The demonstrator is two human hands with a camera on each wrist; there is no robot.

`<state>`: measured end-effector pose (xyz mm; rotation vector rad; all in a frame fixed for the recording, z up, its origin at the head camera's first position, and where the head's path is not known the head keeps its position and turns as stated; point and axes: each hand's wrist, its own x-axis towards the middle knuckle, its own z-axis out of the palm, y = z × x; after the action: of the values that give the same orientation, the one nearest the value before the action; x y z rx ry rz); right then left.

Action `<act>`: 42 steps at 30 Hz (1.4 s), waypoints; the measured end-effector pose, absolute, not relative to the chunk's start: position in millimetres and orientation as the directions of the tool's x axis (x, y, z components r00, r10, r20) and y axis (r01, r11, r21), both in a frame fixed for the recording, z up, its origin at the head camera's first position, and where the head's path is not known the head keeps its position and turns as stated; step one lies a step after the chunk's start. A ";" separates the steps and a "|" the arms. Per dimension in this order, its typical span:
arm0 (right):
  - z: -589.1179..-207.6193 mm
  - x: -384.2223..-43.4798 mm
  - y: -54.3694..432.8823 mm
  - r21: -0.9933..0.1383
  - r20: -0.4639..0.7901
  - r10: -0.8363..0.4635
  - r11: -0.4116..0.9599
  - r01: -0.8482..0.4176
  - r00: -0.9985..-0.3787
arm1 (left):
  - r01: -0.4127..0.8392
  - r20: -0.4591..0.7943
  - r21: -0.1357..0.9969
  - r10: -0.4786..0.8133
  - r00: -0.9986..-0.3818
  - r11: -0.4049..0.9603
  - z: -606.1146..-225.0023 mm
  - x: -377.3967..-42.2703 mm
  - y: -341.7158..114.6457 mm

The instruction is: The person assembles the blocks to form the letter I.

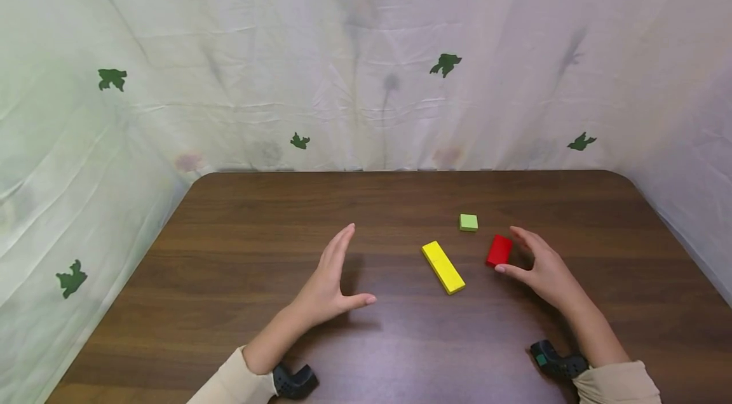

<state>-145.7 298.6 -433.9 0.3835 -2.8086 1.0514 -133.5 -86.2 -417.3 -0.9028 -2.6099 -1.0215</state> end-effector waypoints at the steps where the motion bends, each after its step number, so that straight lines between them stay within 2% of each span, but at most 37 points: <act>1: -434.8 -145.9 299.0 -0.629 0.195 -0.195 0.727 -0.275 -0.961 | 0.604 0.378 0.555 0.472 -0.796 0.572 -418.1 -133.2 -84.8; 30: -444.2 -147.4 301.6 -0.622 0.182 -0.211 0.731 -0.279 -0.960 | 0.566 0.284 0.581 0.505 -0.815 0.586 -437.0 -133.0 -33.4; 42: -445.1 -147.8 301.6 -0.628 0.185 -0.215 0.724 -0.284 -0.959 | 0.554 0.252 0.556 0.509 -0.823 0.620 -439.9 -133.8 -13.3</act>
<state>-147.8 301.6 -445.1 0.4097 -2.8241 1.0538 -133.8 -13.3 -439.9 -0.9082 -2.7645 -0.9853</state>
